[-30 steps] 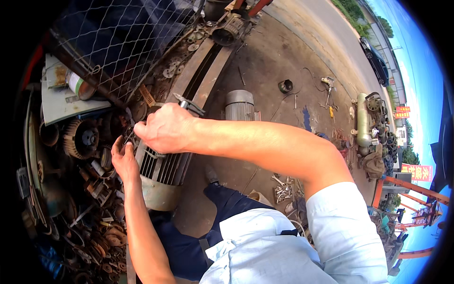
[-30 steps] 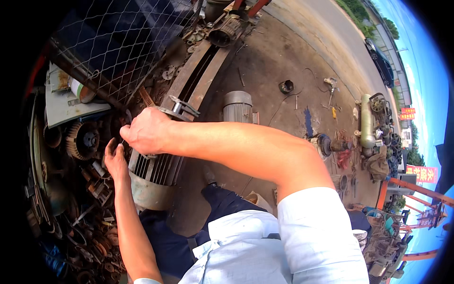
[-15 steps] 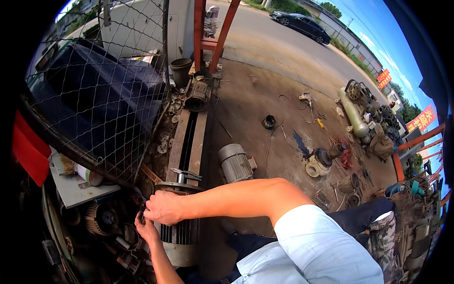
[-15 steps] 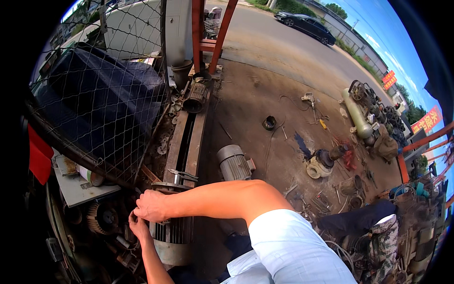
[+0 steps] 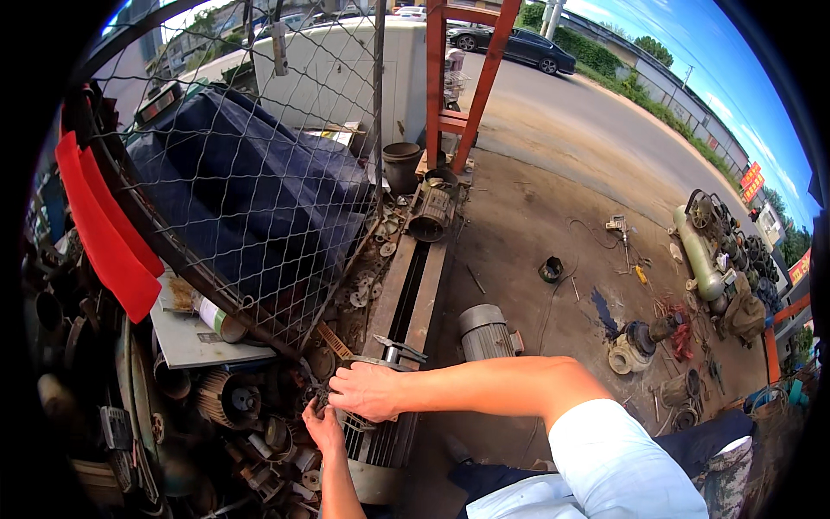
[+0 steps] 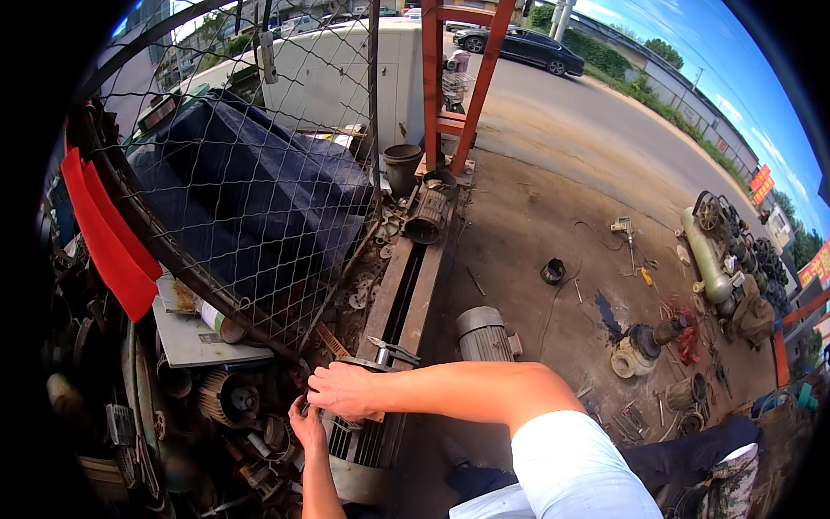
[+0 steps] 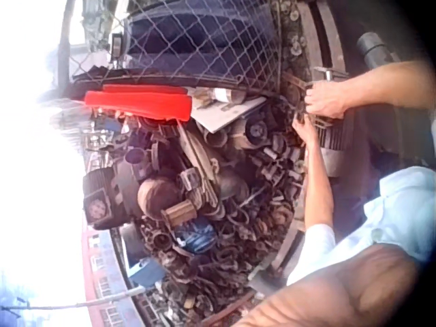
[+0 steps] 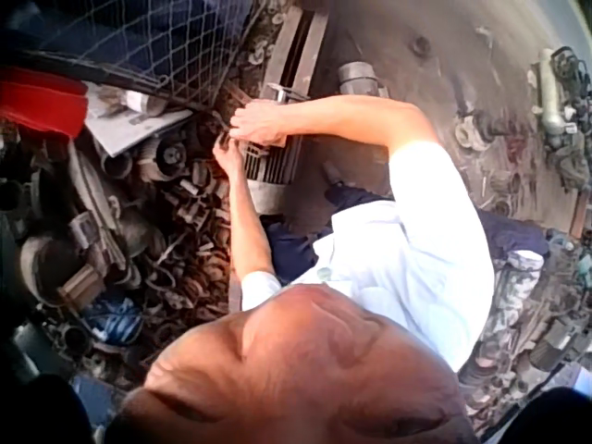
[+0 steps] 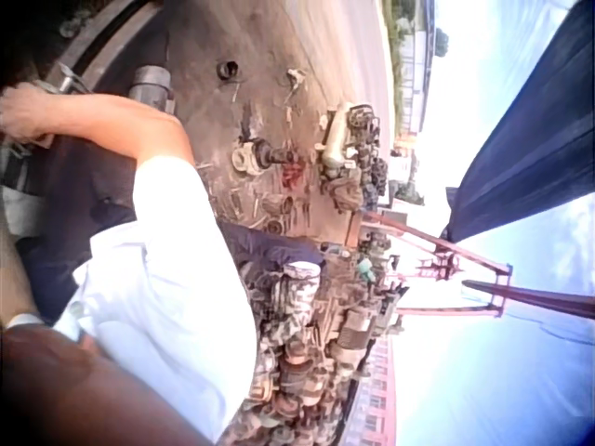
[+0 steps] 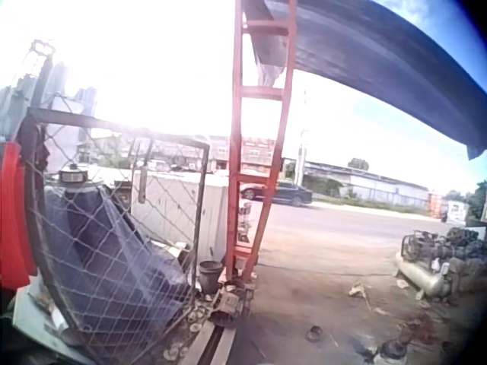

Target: The person removes a metal cover from an electric motor using a screwdriver, handles a small tray of screws, and then aligns and screws the cover back onto the motor.

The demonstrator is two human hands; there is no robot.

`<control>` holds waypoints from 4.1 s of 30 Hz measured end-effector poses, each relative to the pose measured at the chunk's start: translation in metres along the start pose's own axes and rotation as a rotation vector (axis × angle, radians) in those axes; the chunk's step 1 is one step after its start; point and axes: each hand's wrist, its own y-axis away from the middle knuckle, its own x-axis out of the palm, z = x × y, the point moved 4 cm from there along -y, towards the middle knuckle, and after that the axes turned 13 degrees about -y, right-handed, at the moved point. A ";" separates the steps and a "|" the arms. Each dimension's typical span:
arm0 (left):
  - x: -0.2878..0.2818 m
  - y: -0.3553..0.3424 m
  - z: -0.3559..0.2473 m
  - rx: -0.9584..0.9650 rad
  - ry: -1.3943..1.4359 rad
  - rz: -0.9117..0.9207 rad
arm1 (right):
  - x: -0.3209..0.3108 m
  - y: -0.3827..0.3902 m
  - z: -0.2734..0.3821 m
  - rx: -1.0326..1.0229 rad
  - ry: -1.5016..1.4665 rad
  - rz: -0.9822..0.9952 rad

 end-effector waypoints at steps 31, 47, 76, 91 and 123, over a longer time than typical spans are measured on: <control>-0.140 0.120 -0.102 0.315 0.095 -0.608 | 0.023 -0.018 0.001 0.059 0.007 0.135; -0.131 0.392 0.375 -1.186 -0.143 -0.643 | 0.017 -0.025 -0.038 0.477 0.064 0.146; -0.119 0.345 0.497 -1.023 -0.334 -0.590 | 0.019 -0.028 -0.028 0.268 0.187 0.170; -0.093 0.395 0.479 -1.211 0.188 -1.085 | 0.023 -0.005 -0.021 0.314 0.004 0.251; 0.030 0.103 -0.023 -0.650 0.967 0.273 | 0.052 0.262 0.055 1.125 -1.223 -0.900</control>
